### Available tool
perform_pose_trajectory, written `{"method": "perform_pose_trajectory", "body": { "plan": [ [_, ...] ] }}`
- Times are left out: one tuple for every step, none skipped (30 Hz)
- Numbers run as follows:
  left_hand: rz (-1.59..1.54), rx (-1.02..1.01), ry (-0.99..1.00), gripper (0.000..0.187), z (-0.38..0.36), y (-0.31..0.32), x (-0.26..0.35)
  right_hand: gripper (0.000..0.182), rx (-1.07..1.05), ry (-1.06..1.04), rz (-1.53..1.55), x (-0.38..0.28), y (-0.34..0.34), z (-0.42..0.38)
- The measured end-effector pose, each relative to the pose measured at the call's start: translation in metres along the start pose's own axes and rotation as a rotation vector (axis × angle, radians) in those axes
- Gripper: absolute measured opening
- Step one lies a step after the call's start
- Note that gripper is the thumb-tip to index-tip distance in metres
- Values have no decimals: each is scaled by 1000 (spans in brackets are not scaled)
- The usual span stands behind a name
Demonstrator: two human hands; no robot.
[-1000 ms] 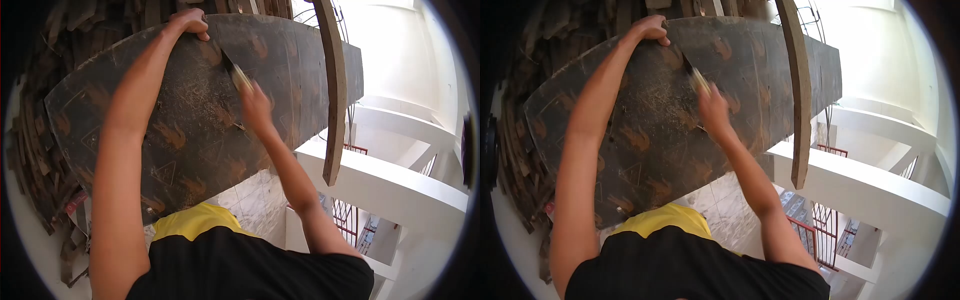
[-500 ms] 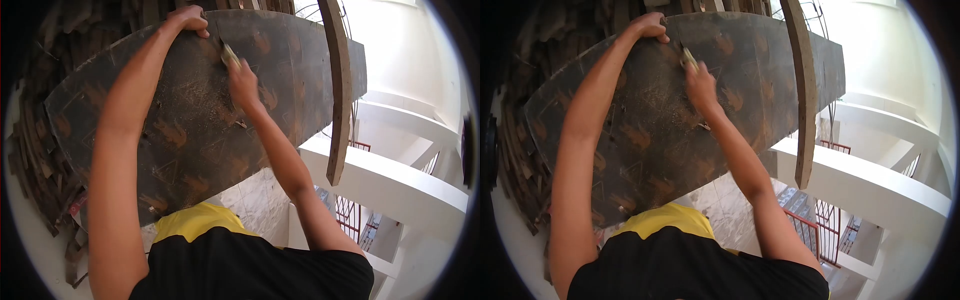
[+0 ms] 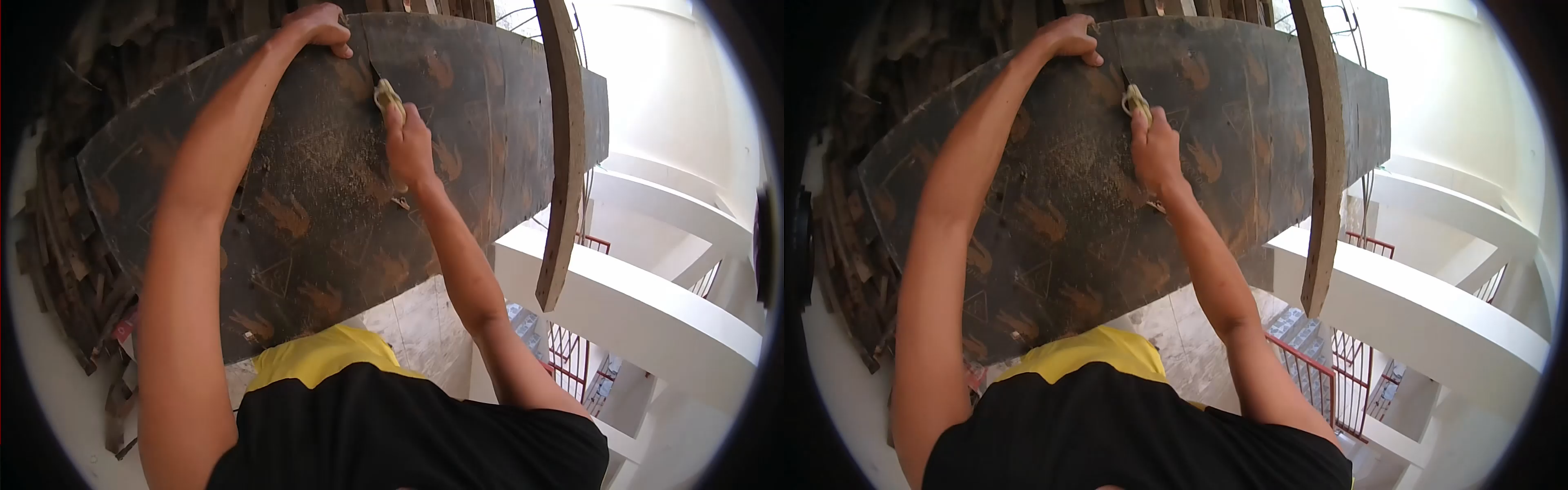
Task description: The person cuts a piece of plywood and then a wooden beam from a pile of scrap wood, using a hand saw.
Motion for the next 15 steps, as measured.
{"method": "perform_pose_trajectory", "body": {
  "plan": [
    [14,43,13,96,3,-3,-2,36,-32,58,42,-7,0,10],
    [-26,13,48,96,7,0,-2,36,-34,75,34,-9,-9,-5],
    [-72,-17,79,96,11,1,-3,35,-82,72,25,-14,-20,-29],
    [-50,-117,50,95,1,-7,7,34,-112,43,25,-21,-33,-44],
    [-55,-107,57,95,3,-9,10,34,-83,56,-55,-15,-52,-71],
    [-66,-76,70,94,1,-4,6,34,-67,80,-136,-8,-73,-110],
    [-73,-36,79,93,2,-4,1,37,-177,259,-118,-11,-96,-142],
    [-75,-34,74,93,-4,-4,5,39,-190,326,-58,-16,-113,-169],
    [-33,19,41,93,-14,-10,10,41,-175,261,-57,-17,-111,-163],
    [17,73,14,93,-15,-17,8,44,-159,196,-56,-18,-108,-157],
    [25,71,16,93,-3,-18,1,46,-100,24,-115,-15,-89,-134],
    [10,51,41,94,14,-8,-10,42,-35,79,-151,-6,-57,-96],
    [-12,24,69,94,18,8,-10,39,-44,9,-56,1,-22,-47],
    [3,73,36,93,10,7,-7,36,15,-43,-70,-12,-2,-4],
    [10,81,37,93,-4,-16,2,36,-10,-20,0,-15,1,3]
  ]
}}
Point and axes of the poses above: each hand's wrist, its own z-axis towards the middle knuckle, its own y-axis out of the palm, x = y × z, the point moved 6 cm from there along z, towards the middle knuckle
